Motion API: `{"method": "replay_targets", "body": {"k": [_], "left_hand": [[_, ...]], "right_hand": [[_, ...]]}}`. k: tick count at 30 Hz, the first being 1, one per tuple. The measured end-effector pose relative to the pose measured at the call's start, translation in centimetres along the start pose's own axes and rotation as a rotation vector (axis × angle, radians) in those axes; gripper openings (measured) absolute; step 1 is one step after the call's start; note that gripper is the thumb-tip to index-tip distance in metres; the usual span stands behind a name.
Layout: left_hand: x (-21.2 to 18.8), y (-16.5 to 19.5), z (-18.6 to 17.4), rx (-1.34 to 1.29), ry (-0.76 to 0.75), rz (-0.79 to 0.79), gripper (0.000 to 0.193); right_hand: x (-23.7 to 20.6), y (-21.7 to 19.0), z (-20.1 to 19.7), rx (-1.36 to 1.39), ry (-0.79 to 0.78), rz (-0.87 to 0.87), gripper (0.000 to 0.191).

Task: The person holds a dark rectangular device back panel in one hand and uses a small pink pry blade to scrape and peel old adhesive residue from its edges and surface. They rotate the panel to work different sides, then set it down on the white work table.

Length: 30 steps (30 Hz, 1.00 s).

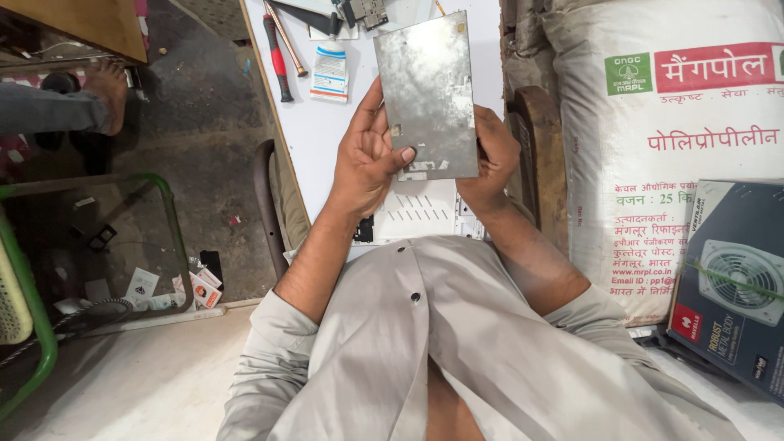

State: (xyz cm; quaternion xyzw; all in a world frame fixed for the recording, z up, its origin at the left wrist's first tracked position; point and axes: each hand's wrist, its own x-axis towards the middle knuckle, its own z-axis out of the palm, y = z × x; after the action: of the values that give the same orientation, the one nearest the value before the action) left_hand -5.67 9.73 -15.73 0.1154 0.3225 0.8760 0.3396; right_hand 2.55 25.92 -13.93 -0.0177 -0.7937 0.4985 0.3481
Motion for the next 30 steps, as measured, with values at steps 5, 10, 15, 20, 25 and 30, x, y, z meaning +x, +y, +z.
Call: {"method": "replay_targets", "body": {"k": [5,10,15,20,25,30], "left_hand": [[0.0,-0.2,-1.0,-0.05,0.05,-0.028,0.092],[-0.2,-0.2,-1.5,-0.11,0.107,0.005,0.081],[-0.4,0.2,-1.3,-0.207,0.106,0.078,0.083],[-0.5,0.6,-1.4,-0.227,0.069,0.028,0.081],[-0.8,0.4,-2.0,-0.332,0.022,-0.01,0.074],[-1.0,0.2,-2.4,-0.326,-0.001,0.009,0.079]], "right_hand": [[-0.2,0.8,0.2,-0.023,0.002,-0.004,0.022],[-0.7,1.6,0.4,-0.044,0.053,-0.009,0.018],[-1.1,1.8,0.9,0.184,0.11,0.213,0.026],[-1.2,1.7,1.1,0.169,0.059,0.184,0.028],[-0.9,1.8,1.2,0.055,0.034,0.093,0.033],[-1.2,1.7,1.3,0.101,0.024,0.146,0.03]]}}
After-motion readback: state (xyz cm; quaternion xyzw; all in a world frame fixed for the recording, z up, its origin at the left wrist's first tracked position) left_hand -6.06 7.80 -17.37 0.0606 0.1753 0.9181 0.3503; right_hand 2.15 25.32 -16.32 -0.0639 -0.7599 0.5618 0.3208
